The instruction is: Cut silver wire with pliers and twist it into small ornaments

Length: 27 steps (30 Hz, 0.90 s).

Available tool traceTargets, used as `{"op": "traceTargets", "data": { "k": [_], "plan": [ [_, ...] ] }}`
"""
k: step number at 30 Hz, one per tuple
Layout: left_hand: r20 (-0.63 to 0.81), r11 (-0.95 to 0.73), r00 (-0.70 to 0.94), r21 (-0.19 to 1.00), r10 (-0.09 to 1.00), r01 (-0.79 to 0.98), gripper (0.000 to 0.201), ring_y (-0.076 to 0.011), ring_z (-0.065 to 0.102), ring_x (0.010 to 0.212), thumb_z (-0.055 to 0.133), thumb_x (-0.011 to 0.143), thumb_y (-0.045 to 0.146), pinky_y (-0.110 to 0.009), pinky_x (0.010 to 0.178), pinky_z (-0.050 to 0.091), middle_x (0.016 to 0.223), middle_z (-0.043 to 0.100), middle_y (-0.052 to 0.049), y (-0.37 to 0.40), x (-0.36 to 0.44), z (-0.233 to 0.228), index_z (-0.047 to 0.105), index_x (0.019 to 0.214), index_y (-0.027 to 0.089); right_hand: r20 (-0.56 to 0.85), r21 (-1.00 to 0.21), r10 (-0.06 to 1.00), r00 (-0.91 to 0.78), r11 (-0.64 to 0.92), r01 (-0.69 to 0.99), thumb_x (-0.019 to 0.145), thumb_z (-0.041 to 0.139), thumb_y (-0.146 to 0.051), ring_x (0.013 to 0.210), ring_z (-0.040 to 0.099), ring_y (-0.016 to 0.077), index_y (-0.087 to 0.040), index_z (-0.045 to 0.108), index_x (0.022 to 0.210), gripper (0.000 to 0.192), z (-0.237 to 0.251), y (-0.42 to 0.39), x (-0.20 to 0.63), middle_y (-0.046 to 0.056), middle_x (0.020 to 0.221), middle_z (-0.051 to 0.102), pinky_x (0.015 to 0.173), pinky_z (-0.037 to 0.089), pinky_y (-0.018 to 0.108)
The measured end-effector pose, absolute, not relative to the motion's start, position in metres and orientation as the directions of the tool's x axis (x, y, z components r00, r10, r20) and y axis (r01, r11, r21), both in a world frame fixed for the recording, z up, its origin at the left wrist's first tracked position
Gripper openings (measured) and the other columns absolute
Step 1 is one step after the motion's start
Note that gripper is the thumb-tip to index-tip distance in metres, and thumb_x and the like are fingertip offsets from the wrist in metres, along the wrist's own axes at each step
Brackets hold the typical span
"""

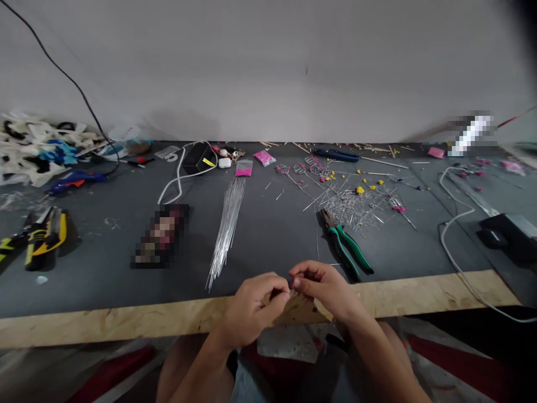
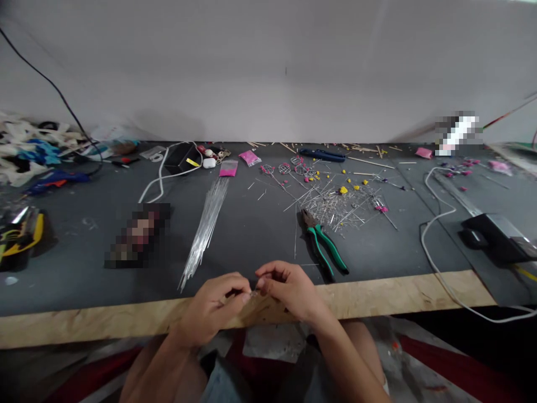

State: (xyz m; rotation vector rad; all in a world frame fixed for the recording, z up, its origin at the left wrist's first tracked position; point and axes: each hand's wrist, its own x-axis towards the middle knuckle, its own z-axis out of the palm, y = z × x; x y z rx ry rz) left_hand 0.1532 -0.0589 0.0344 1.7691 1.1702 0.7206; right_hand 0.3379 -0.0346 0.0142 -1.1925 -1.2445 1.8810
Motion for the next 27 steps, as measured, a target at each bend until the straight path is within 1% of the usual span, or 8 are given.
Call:
{"op": "traceTargets", "data": {
  "k": [2,4,9,13,15,18,22,27],
  "plan": [
    [0.031,-0.277,0.476,0.846,0.879,0.455,0.017,-0.0100,0.048,0.063,0.045,0.085,0.018,-0.021,0.061,0.036,0.066,0.053,0.002,-0.061,0.154,0.036,0.055,0.070,0.017,-0.358,-0.908,0.816,-0.453,-0.418,-0.035,0.073,0.068,-0.027,0.066,0.056,0.0100,-0.019,0.065,0.092,0.021,0.012,-0.035,0.340,-0.001,0.076,0.063,0.064,0.042,0.023],
    [0.044,-0.352,0.527,0.791,0.849,0.501,0.017,-0.0106,0.050,0.065,0.045,0.085,0.017,-0.022,0.063,0.036,0.067,0.055,0.002,-0.062,0.157,0.035,0.055,0.071,0.018,-0.353,-0.912,0.821,-0.448,-0.409,-0.030,0.073,0.068,-0.026,0.068,0.057,0.0101,-0.019,0.065,0.093,0.020,0.010,-0.035,0.340,-0.001,0.077,0.064,0.066,0.043,0.024],
    [0.034,-0.439,0.566,0.669,0.824,0.600,0.014,-0.0137,0.054,0.072,0.045,0.085,0.015,-0.026,0.068,0.038,0.076,0.061,0.000,-0.064,0.166,0.026,0.057,0.078,0.018,-0.353,-0.915,0.830,-0.432,-0.402,-0.026,0.074,0.066,-0.024,0.071,0.058,0.0102,-0.019,0.063,0.096,0.023,0.010,-0.035,0.339,0.000,0.079,0.064,0.068,0.044,0.024],
    [0.022,-0.417,0.524,0.635,0.851,0.650,0.017,-0.0146,0.055,0.071,0.043,0.086,0.015,-0.027,0.065,0.038,0.074,0.061,0.000,-0.066,0.169,0.022,0.056,0.075,0.018,-0.347,-0.934,0.856,-0.384,-0.350,0.064,0.076,0.062,-0.025,0.066,0.056,0.0102,-0.019,0.064,0.092,0.017,0.014,-0.036,0.336,-0.002,0.075,0.063,0.063,0.043,0.024],
    [0.019,-0.396,0.495,0.628,0.869,0.670,0.017,-0.0152,0.055,0.071,0.041,0.086,0.013,-0.027,0.065,0.038,0.075,0.061,-0.001,-0.066,0.169,0.022,0.055,0.076,0.018,-0.314,-0.949,0.875,-0.367,-0.282,0.141,0.078,0.060,-0.025,0.070,0.057,0.0116,-0.019,0.065,0.088,0.012,0.016,-0.036,0.335,-0.001,0.076,0.064,0.066,0.044,0.025],
    [0.018,-0.363,0.452,0.624,0.892,0.692,0.016,-0.0161,0.056,0.074,0.042,0.084,0.010,-0.028,0.066,0.038,0.078,0.061,-0.002,-0.067,0.169,0.022,0.055,0.079,0.017,-0.255,-0.959,0.897,-0.362,-0.186,0.214,0.080,0.058,-0.024,0.080,0.059,0.0140,-0.021,0.066,0.089,0.013,0.020,-0.036,0.335,0.000,0.084,0.066,0.075,0.044,0.027],
    [0.035,-0.327,0.395,0.630,0.918,0.704,0.017,-0.0156,0.057,0.072,0.042,0.083,0.010,-0.027,0.064,0.039,0.076,0.061,-0.001,-0.064,0.166,0.022,0.056,0.078,0.018,-0.168,-0.968,0.912,-0.374,-0.081,0.236,0.079,0.058,-0.021,0.087,0.059,0.0153,-0.022,0.065,0.090,0.013,0.027,-0.038,0.335,0.001,0.089,0.065,0.081,0.044,0.029],
    [0.105,-0.284,0.289,0.661,0.951,0.695,0.013,-0.0139,0.056,0.070,0.045,0.084,0.014,-0.026,0.063,0.042,0.076,0.060,-0.001,-0.061,0.162,0.020,0.057,0.086,0.018,-0.071,-0.964,0.931,-0.358,0.028,0.265,0.078,0.062,-0.019,0.083,0.056,0.0136,-0.020,0.063,0.080,0.003,0.033,-0.043,0.333,0.000,0.086,0.060,0.077,0.042,0.025]
  ]
}}
